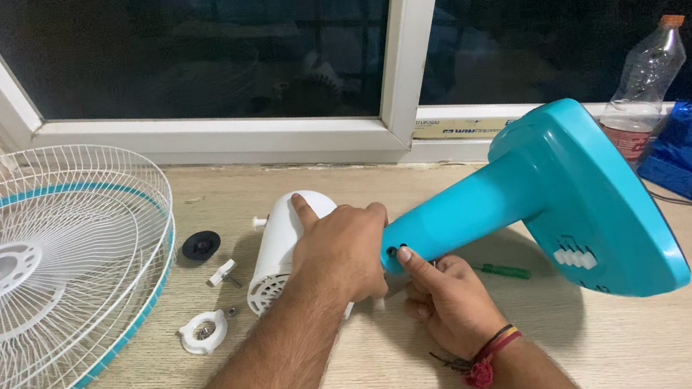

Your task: The person assembles an electric fan by attaching the motor housing to the fan stand, securing it with a screw, and tightening the motor shaft nut. The person uses a screwdriver and hands to complete the assembly.

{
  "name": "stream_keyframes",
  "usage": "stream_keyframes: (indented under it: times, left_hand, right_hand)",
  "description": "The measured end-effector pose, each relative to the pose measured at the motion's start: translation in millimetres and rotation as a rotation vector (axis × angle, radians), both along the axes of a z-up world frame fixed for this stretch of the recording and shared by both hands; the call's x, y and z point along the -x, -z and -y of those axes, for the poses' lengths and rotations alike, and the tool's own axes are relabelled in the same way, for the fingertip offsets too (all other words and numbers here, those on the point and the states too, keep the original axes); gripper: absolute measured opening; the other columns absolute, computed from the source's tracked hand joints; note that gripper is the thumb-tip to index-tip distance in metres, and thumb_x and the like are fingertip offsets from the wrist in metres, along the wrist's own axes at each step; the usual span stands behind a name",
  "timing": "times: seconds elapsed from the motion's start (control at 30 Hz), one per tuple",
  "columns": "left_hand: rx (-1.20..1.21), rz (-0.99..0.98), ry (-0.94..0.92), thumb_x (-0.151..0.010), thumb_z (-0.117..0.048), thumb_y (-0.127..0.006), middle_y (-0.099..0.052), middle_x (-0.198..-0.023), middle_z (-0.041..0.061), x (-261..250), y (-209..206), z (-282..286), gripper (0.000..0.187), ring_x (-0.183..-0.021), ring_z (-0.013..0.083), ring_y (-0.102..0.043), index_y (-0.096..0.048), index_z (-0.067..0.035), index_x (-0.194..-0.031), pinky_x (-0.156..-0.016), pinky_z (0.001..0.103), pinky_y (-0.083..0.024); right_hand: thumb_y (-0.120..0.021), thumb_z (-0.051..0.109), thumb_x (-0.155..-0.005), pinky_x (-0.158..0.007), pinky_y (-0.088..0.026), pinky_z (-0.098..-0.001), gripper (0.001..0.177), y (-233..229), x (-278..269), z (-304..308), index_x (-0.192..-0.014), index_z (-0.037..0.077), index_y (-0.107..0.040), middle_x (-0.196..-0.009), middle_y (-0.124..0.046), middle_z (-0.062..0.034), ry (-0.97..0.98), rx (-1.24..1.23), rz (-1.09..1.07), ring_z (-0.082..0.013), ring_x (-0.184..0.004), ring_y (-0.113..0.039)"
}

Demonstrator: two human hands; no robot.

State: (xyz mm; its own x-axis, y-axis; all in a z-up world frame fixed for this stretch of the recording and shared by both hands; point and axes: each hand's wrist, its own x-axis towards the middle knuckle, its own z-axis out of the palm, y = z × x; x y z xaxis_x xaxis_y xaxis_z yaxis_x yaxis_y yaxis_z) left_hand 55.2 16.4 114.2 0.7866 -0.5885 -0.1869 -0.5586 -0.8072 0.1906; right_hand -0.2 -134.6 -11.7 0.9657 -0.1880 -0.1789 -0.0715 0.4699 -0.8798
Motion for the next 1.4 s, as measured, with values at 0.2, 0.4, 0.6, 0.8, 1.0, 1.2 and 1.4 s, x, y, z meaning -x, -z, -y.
stream_keyframes:
  times: [0.2,0.4,0.6,0.8,1.0,1.2,1.4]
  left_hand:
    - [-0.008,-0.002,0.001,-0.073,-0.015,-0.087,-0.073,-0.107,0.004,-3,2,0,0.049,-0.119,0.0232,-0.065,-0.066,-0.012,-0.117,-0.126,0.070,0.005]
    - [-0.005,-0.005,-0.012,-0.073,-0.007,-0.083,-0.073,-0.104,0.005,0,5,3,0.043,-0.114,0.0246,-0.066,-0.068,-0.010,-0.113,-0.125,0.071,0.006]
    - [-0.005,0.013,-0.019,-0.072,-0.003,-0.082,-0.074,-0.102,0.006,5,0,7,0.039,-0.113,0.0244,-0.068,-0.071,-0.011,-0.109,-0.127,0.068,0.005]
    - [-0.017,-0.004,-0.031,-0.071,-0.009,-0.088,-0.075,-0.105,0.005,6,-3,8,0.048,-0.113,0.0220,-0.068,-0.070,-0.013,-0.115,-0.128,0.067,0.004]
    - [-0.011,0.005,-0.035,-0.074,-0.007,-0.084,-0.075,-0.106,0.005,4,0,8,0.047,-0.114,0.0231,-0.068,-0.070,-0.014,-0.119,-0.128,0.067,0.004]
    - [0.006,0.012,-0.031,-0.072,-0.005,-0.085,-0.074,-0.108,0.005,1,2,7,0.051,-0.116,0.0238,-0.066,-0.069,-0.013,-0.120,-0.127,0.067,0.005]
    - [0.006,-0.002,-0.024,-0.071,-0.010,-0.088,-0.074,-0.107,0.007,2,3,5,0.044,-0.114,0.0261,-0.067,-0.071,-0.011,-0.111,-0.128,0.067,0.004]
  right_hand:
    - [-0.064,0.047,-0.100,-0.055,-0.029,-0.0317,0.038,-14,10,-13,-0.093,0.011,-0.055,-0.070,-0.037,0.0014,0.188,0.188,-0.359,-0.0127,-0.061,-0.032]
    - [-0.046,0.001,-0.090,-0.072,-0.055,-0.0355,0.030,-36,30,33,-0.097,0.003,-0.076,-0.090,-0.071,-0.0023,-0.043,0.931,-0.067,-0.0127,-0.079,-0.063]
    - [-0.074,0.016,-0.097,-0.053,-0.057,-0.0355,0.024,-87,36,25,-0.109,-0.003,-0.065,-0.075,-0.078,-0.0136,0.064,1.309,-0.124,-0.0215,-0.057,-0.070]
    - [-0.077,0.021,-0.091,-0.050,-0.055,-0.0300,0.018,-121,28,-4,-0.094,0.003,-0.078,-0.072,-0.077,-0.0081,-0.008,1.276,-0.116,-0.0144,-0.056,-0.066]
    - [-0.065,0.011,-0.094,-0.057,-0.060,-0.0273,0.017,-115,22,-5,-0.103,0.005,-0.078,-0.072,-0.076,-0.0080,-0.111,1.267,-0.060,-0.0127,-0.058,-0.070]
    - [-0.059,0.004,-0.092,-0.057,-0.064,-0.0321,0.018,-102,21,-8,-0.095,0.000,-0.076,-0.075,-0.076,-0.0059,-0.085,1.216,-0.038,-0.0133,-0.063,-0.072]
    - [-0.058,-0.001,-0.087,-0.065,-0.061,-0.0362,0.020,-93,8,-17,-0.091,0.000,-0.077,-0.080,-0.078,-0.0126,0.076,1.499,0.199,-0.0225,-0.068,-0.074]
